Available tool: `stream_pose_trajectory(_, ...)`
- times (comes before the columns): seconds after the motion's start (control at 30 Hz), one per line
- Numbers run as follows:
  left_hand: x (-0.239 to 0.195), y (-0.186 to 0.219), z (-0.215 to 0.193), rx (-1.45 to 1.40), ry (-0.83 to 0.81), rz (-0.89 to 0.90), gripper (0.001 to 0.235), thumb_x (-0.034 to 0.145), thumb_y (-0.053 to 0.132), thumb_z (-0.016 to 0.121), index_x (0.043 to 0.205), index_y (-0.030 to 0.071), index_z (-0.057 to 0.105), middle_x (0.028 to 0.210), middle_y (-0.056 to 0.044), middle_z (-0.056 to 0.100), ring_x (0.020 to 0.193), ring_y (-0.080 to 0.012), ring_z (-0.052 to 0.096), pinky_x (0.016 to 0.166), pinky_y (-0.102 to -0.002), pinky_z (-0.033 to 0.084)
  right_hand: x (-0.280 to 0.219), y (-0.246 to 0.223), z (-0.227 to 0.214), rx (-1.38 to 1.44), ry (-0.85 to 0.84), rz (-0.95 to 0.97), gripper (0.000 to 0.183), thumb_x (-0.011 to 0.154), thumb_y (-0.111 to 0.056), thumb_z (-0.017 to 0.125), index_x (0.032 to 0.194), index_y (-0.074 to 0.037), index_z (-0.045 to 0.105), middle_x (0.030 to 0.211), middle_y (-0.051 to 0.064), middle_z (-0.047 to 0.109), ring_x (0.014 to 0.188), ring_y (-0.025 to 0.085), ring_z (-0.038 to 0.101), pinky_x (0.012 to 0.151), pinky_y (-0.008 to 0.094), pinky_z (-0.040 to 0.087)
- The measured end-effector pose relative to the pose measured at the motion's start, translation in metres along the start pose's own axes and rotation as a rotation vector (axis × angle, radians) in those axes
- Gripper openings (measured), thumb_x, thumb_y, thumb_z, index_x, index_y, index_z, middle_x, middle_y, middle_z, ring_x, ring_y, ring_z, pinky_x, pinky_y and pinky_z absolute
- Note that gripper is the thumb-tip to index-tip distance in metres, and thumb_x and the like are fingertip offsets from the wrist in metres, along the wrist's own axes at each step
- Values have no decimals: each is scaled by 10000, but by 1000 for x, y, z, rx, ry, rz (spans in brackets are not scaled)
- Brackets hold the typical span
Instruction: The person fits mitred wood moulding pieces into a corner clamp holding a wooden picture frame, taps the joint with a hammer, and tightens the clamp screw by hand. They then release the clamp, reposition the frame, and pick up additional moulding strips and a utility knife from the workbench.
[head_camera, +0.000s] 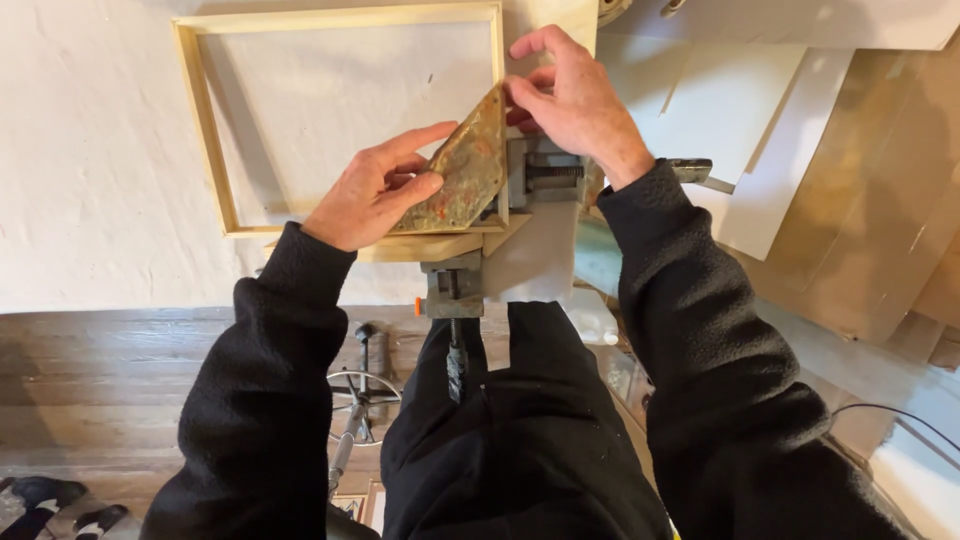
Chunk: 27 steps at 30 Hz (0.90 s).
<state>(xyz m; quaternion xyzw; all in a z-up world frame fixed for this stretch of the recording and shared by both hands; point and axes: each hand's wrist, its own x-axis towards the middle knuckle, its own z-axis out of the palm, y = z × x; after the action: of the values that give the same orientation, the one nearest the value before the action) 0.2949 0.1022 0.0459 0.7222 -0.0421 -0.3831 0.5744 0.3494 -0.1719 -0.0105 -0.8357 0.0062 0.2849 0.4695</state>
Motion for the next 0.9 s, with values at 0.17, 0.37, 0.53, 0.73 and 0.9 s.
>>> stream_pose_trajectory(0.17, 5, -18, -1, -4, -17, 39, 526, 1025, 108, 617, 1536, 166, 507, 1102, -33, 698, 942, -103, 685, 893, -283, 610, -6, -8, -1, -14, 32, -15, 341, 1002, -200, 688, 1300, -106, 552, 1047, 67, 750, 929, 169, 752, 804, 327, 629)
stream_pose_trajectory(0.37, 2, -27, 6, 3, 26, -8, 534, 1015, 153, 618, 1538, 160, 509, 1037, -88, 707, 830, -137, 649, 758, -296, 582, -38, -44, -7, -212, 71, -219, 316, 1009, -234, 732, 1279, -130, 606, 1202, 74, 690, 1040, 196, 697, 894, 369, 598)
stream_pose_trajectory(0.53, -47, -45, -15, 419, 199, 256, 651, 978, 343, 760, 1497, 75, 473, 1189, -154, 702, 975, -235, 706, 871, -374, 569, -49, -83, 3, -438, -181, -634, 490, 897, -304, 823, 1308, -140, 614, 1402, 117, 579, 1366, 290, 485, 1162, 520, 398)
stream_pose_trajectory(0.73, -97, -78, -24, 1025, 266, 376, 711, 686, 299, 800, 1340, 93, 612, 1202, -119, 736, 1115, -312, 690, 1051, -523, 412, -37, -89, 24, -766, -420, -771, 871, 636, -383, 892, 1404, -148, 554, 1447, 130, 533, 1422, 337, 402, 1193, 608, 190)
stream_pose_trajectory(0.9, -94, -98, -29, 1001, 240, 364, 394, 887, 39, 706, 1275, 102, 695, 1166, -60, 739, 1071, -240, 701, 1038, -469, 496, -36, -92, 28, -785, -524, -693, 782, 678, -366, 875, 1395, -213, 604, 1338, 74, 615, 1291, 270, 536, 1243, 576, 206)
